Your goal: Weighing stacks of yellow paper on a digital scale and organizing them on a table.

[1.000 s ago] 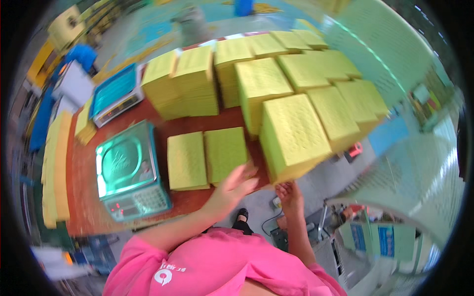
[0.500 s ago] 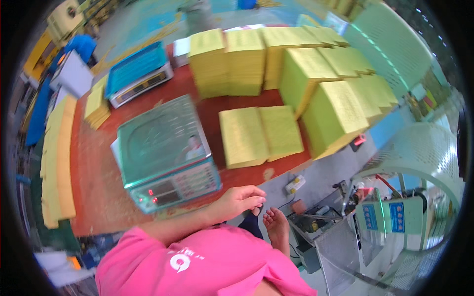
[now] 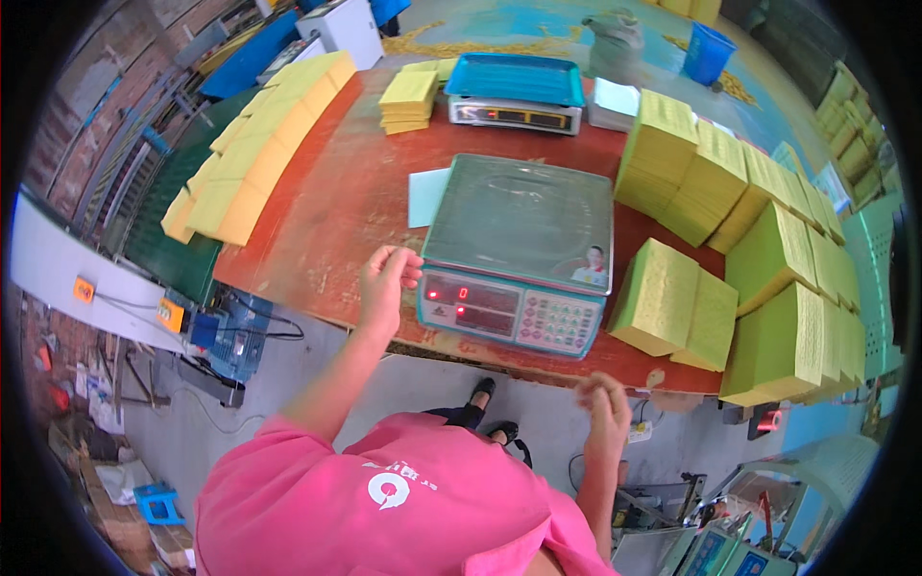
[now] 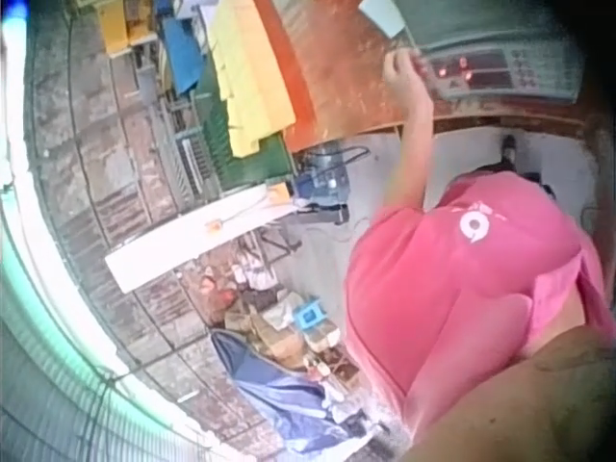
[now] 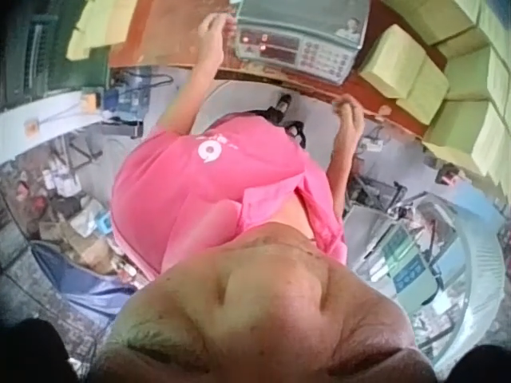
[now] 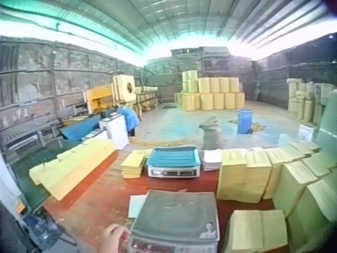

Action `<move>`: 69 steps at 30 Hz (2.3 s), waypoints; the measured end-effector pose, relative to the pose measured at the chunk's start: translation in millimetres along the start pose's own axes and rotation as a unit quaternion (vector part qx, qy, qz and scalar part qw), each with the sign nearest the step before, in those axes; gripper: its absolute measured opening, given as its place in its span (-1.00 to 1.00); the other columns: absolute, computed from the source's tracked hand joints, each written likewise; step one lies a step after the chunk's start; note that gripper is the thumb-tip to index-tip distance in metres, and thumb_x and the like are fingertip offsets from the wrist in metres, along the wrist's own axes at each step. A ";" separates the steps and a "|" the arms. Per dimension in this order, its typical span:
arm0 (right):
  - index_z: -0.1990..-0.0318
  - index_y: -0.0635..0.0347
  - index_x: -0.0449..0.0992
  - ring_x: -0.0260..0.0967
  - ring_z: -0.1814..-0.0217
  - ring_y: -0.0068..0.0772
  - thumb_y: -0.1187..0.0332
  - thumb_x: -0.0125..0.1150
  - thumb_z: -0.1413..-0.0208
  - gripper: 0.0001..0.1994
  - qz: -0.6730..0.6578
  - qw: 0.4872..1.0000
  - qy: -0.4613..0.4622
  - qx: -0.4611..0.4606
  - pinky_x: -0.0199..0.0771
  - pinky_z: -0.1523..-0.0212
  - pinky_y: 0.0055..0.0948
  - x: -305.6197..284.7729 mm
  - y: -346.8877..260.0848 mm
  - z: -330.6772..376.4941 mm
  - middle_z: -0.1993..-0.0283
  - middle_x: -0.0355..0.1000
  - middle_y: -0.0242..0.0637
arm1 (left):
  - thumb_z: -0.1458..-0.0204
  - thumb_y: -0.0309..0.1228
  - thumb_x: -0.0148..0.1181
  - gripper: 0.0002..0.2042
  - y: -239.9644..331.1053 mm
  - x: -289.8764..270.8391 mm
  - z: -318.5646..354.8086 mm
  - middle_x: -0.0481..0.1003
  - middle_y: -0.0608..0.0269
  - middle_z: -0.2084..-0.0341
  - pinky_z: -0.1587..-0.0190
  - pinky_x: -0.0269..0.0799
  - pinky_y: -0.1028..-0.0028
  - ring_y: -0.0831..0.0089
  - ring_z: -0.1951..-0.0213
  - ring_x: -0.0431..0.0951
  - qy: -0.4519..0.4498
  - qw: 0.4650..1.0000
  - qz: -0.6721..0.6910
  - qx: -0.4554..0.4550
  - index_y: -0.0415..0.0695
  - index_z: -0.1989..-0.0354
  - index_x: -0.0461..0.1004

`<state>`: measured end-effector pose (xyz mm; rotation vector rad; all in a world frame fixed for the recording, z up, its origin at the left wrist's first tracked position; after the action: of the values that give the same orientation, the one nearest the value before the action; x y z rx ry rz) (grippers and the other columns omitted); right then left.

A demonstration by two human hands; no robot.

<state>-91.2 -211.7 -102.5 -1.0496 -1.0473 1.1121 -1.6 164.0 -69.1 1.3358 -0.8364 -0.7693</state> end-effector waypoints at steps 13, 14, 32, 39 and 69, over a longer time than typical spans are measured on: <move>-0.19 0.27 0.36 0.47 -0.04 0.06 0.09 0.13 -0.17 -0.47 0.390 0.913 0.120 0.011 0.41 -0.10 -0.17 104.7 -51.8 -182.5 0.04 0.51 0.05 | -0.09 -0.12 0.29 -0.32 -54.4 16.3 -112.9 0.38 0.22 -0.13 -0.23 0.27 0.34 0.38 -0.17 0.36 -0.256 0.934 0.085 -0.234 -0.18 -0.31 0.20; -0.15 0.26 0.41 0.51 0.04 0.03 0.04 0.15 -0.15 -0.46 0.338 0.934 0.116 0.003 0.45 -0.03 -0.19 91.6 -45.5 -189.2 0.10 0.55 0.01 | -0.09 -0.13 0.28 -0.40 -46.3 23.9 -111.6 0.39 0.27 -0.13 -0.25 0.26 0.32 0.40 -0.17 0.35 -0.306 0.911 0.115 -0.253 -0.16 -0.24 0.28; -0.18 0.31 0.33 0.46 -0.06 0.11 0.04 0.19 -0.12 -0.40 0.330 0.938 0.110 0.017 0.44 -0.05 -0.10 216.9 -19.0 -142.7 0.03 0.49 0.17 | -0.18 -0.11 0.12 -0.49 -62.0 -110.7 -149.4 0.45 0.16 -0.09 -0.19 0.35 0.27 0.30 -0.11 0.44 -0.253 0.927 0.103 -0.257 -0.22 -0.18 0.34; -0.23 0.35 0.25 0.29 -0.27 0.14 0.11 0.16 -0.17 -0.41 0.270 0.962 -0.035 -0.018 0.33 -0.21 -0.10 219.3 -18.7 -131.7 -0.18 0.34 0.22 | -0.17 -0.06 0.11 -0.37 -30.6 -137.1 -148.0 0.30 0.06 -0.23 -0.26 0.26 0.19 0.23 -0.23 0.31 -0.171 0.952 0.054 -0.249 -0.24 -0.29 0.22; 0.09 0.44 0.46 0.38 -0.07 0.18 -0.01 0.26 -0.03 -0.43 0.441 0.892 0.061 -0.081 0.39 -0.08 -0.03 -68.6 -29.5 -187.0 0.03 0.45 0.14 | -0.08 -0.13 0.19 -0.42 -18.3 306.0 -26.9 0.42 -0.01 0.00 -0.22 0.15 0.05 0.09 -0.10 0.38 -0.395 0.619 -0.515 0.443 -0.21 -0.22 0.33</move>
<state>87.4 -303.8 -115.0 -1.7942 -0.5406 1.6558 175.8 -87.4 -66.0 2.5018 -1.1674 -2.1640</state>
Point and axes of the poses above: each hand's wrist, its own z-axis away from the middle knuckle, its own x-axis out of the palm, y = z × x, the point moved 2 cm from there along -z, towards the middle knuckle
